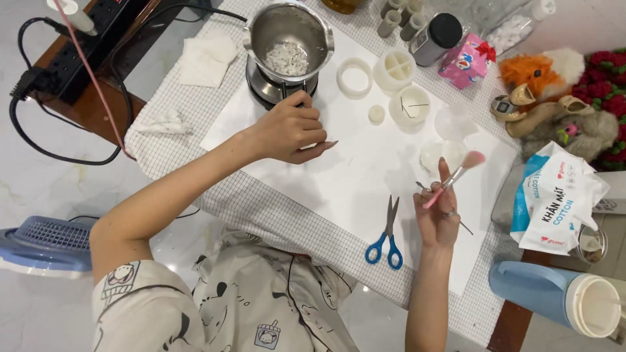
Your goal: Preparing candle molds and materials using scissors, brushes, and spoons
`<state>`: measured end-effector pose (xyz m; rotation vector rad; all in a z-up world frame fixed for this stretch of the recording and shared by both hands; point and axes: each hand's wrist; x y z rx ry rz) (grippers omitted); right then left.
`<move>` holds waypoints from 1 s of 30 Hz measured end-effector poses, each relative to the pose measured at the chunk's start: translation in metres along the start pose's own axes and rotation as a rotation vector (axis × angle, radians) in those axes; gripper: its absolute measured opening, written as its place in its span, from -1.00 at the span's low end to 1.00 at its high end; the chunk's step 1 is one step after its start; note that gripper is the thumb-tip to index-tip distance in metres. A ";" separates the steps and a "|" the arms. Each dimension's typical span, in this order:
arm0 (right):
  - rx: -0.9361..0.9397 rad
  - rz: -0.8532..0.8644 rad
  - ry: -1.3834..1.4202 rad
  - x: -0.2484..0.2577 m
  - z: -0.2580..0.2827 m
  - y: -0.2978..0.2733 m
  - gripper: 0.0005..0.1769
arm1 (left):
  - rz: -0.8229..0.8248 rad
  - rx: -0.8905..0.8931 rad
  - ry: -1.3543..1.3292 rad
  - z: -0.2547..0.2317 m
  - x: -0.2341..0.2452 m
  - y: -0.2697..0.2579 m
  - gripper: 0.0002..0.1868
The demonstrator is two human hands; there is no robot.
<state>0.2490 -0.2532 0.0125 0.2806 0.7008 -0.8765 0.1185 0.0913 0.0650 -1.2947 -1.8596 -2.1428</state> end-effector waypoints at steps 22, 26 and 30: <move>1.036 -0.223 -1.022 -0.105 0.046 0.213 -0.91 | -0.270 0.943 0.002 -0.118 0.003 -0.113 -0.80; 0.835 -0.254 -1.017 -0.138 0.037 0.300 -0.77 | -0.187 0.956 0.020 -0.111 -0.007 -0.113 -0.76; 0.829 -0.381 -1.239 -0.143 0.021 0.372 -0.70 | -0.162 1.020 0.006 -0.104 -0.004 -0.104 -0.82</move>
Point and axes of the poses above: each hand's wrist, its own y-axis towards the middle knuckle, its own x-axis out of the back of the hand, z = x × y, and after that the axes turned 3 degrees about -y, right-handed
